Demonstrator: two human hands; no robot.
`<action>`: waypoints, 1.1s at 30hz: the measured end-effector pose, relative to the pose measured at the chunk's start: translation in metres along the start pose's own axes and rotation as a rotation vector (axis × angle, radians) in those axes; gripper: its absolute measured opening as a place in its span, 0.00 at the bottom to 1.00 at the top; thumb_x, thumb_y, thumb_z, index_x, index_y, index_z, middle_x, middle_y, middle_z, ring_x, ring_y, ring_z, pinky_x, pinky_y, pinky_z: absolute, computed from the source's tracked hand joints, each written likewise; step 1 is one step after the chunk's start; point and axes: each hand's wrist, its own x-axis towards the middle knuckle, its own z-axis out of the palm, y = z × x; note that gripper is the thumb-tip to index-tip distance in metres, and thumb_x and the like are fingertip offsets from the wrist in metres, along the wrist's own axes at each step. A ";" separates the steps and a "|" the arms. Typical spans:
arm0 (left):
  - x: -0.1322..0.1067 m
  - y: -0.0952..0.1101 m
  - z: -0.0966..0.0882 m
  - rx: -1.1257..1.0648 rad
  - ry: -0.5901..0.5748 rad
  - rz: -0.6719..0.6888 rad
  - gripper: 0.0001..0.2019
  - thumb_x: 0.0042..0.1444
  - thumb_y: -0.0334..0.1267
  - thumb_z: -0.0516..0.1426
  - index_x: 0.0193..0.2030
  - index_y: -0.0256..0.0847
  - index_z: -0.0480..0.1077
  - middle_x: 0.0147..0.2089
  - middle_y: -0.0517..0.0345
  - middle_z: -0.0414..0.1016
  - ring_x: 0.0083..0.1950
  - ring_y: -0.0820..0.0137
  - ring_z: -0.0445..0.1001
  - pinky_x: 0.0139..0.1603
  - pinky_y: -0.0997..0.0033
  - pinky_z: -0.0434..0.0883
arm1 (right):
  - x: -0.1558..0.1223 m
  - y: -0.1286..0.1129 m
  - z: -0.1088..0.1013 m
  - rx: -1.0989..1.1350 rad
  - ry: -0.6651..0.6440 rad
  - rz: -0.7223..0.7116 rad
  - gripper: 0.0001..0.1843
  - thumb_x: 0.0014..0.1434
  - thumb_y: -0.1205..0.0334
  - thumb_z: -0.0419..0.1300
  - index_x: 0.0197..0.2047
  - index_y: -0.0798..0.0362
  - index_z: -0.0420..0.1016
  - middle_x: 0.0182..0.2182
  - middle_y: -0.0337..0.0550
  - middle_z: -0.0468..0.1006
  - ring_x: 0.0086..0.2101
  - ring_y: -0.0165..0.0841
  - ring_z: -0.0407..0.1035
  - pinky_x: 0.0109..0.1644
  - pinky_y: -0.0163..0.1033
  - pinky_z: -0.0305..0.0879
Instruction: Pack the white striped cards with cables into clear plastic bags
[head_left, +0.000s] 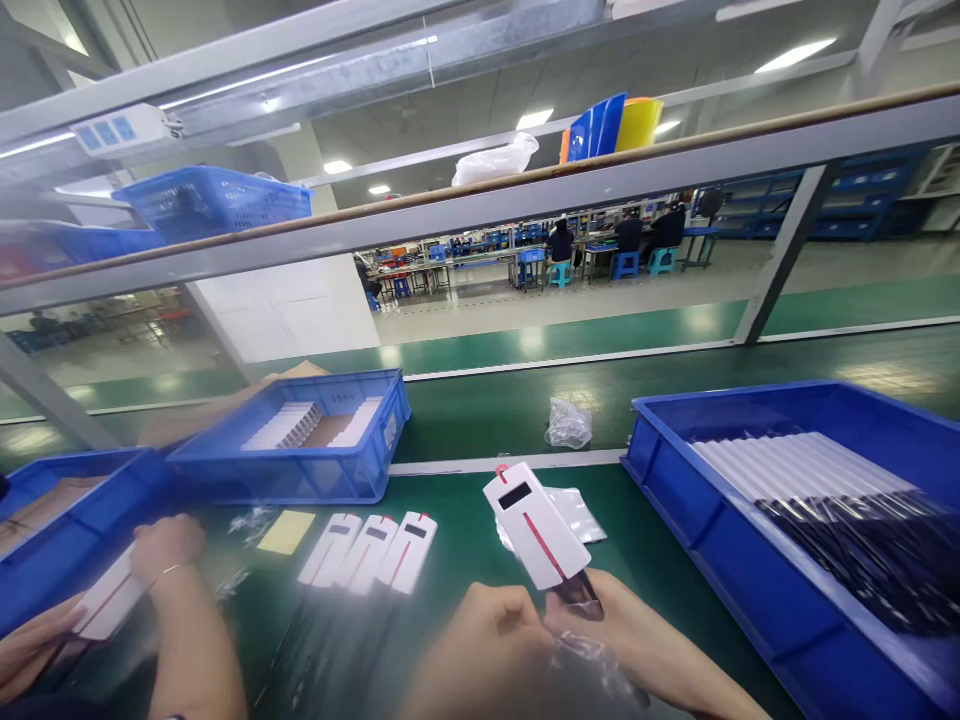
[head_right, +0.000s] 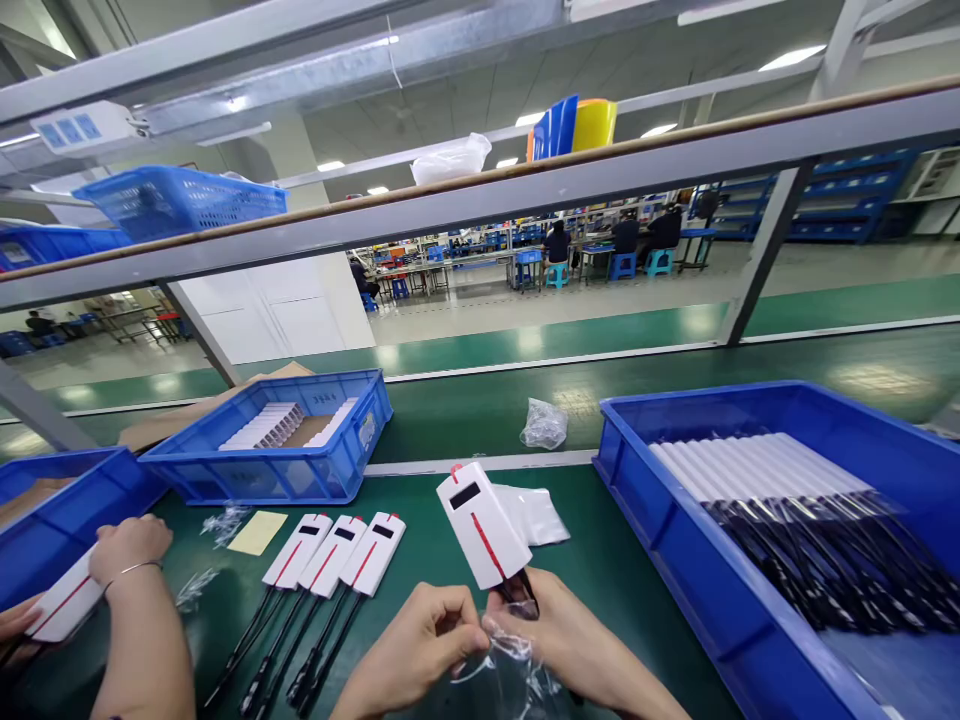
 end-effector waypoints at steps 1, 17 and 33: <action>0.000 0.000 0.000 0.004 0.000 0.000 0.10 0.53 0.41 0.61 0.25 0.39 0.69 0.22 0.65 0.65 0.26 0.74 0.62 0.30 0.74 0.57 | 0.000 -0.001 0.001 -0.005 0.009 -0.004 0.22 0.58 0.41 0.63 0.31 0.51 0.67 0.27 0.34 0.66 0.29 0.31 0.60 0.33 0.34 0.57; 0.000 0.018 -0.002 -0.051 0.118 0.088 0.10 0.55 0.37 0.59 0.25 0.38 0.68 0.24 0.64 0.67 0.29 0.74 0.63 0.30 0.75 0.58 | -0.001 -0.001 0.000 0.042 -0.108 0.016 0.09 0.55 0.60 0.65 0.37 0.53 0.71 0.30 0.33 0.69 0.33 0.31 0.63 0.35 0.34 0.58; -0.002 0.015 -0.001 0.015 0.098 0.149 0.18 0.62 0.44 0.56 0.23 0.39 0.63 0.22 0.65 0.60 0.27 0.74 0.58 0.29 0.73 0.53 | -0.005 0.002 0.001 0.056 -0.177 0.012 0.09 0.54 0.64 0.64 0.36 0.53 0.68 0.32 0.34 0.66 0.34 0.31 0.57 0.37 0.35 0.57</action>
